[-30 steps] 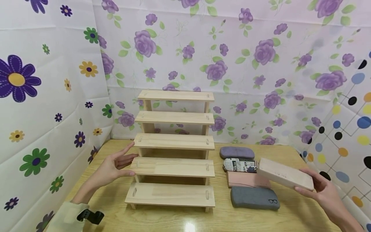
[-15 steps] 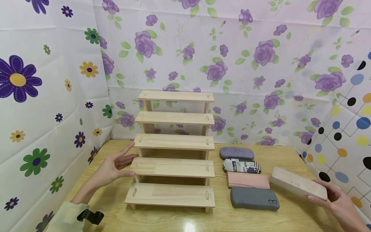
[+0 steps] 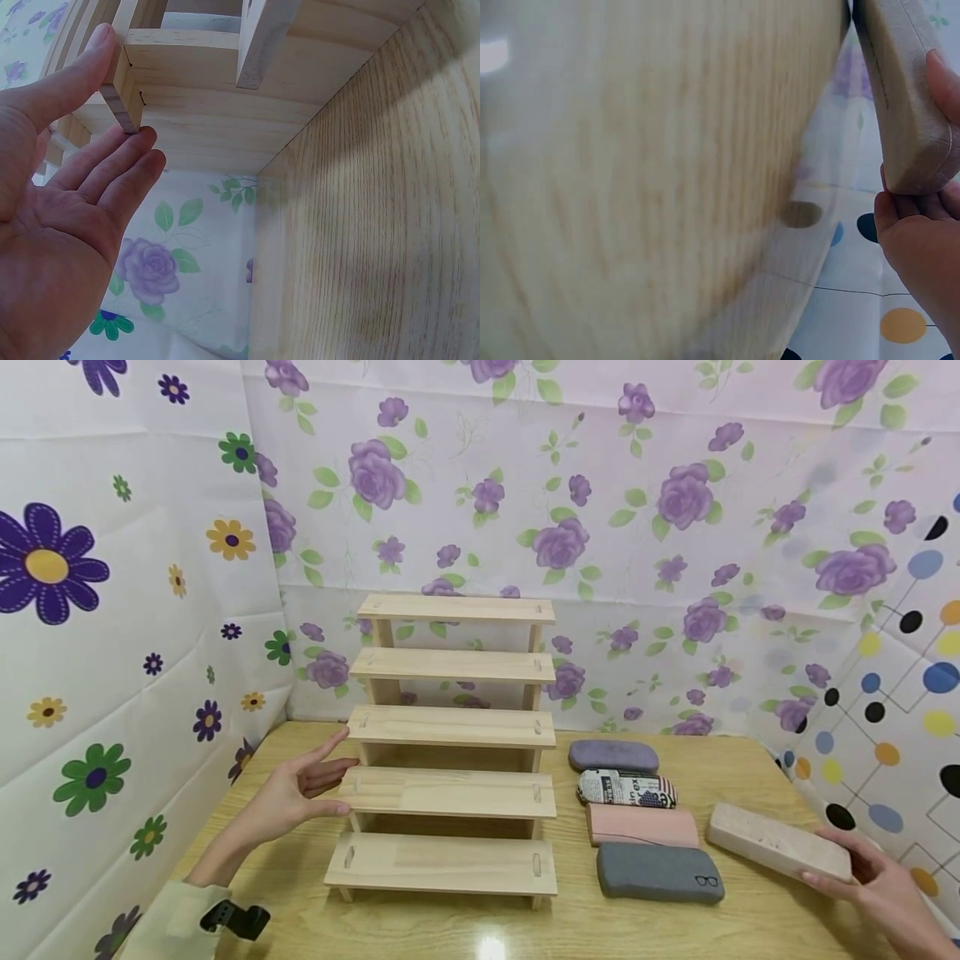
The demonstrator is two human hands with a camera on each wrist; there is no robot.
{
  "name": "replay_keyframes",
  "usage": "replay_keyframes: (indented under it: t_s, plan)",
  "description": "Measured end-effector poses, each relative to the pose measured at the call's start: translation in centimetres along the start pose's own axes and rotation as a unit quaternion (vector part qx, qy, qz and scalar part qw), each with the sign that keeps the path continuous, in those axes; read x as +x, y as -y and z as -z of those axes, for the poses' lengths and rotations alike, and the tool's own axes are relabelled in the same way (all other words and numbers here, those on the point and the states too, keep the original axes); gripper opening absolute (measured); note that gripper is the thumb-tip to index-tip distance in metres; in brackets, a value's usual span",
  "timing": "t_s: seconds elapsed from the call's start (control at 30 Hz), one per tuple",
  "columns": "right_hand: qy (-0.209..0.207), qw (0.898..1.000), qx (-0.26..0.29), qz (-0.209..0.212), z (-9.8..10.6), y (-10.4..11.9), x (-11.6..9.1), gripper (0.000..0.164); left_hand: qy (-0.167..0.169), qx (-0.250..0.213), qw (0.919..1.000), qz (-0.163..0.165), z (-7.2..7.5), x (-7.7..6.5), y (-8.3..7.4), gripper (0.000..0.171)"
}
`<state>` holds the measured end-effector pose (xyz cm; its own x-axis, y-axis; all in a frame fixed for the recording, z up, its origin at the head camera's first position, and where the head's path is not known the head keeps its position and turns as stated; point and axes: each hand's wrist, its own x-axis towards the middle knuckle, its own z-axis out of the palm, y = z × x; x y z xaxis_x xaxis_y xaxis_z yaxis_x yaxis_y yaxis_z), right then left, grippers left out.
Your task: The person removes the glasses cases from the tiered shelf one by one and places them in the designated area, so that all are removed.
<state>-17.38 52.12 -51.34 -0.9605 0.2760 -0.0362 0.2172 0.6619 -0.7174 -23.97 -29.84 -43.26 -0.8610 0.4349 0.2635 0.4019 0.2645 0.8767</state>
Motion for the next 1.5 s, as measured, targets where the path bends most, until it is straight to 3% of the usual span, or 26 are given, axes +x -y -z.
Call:
replay_keyframes:
  t_s: [0.37, 0.63, 1.5]
  plan:
    - [0.028, 0.997, -0.054, 0.05, 0.3, -0.1, 0.8, 0.108, -0.001, -0.008, 1.0, -0.002, 0.0, 0.1, 0.0, 0.107]
    - [0.042, 0.993, -0.073, 0.089, 0.5, -0.4, 1.3, 0.1, -0.001, -0.007, 1.0, -0.004, 0.0, 0.1, 0.0, 0.108]
    - [0.061, 0.985, -0.113, 0.111, 0.5, -0.2, 1.6, 0.099, -0.002, -0.002, 1.0, -0.005, 0.1, 0.0, 0.1, 0.107]
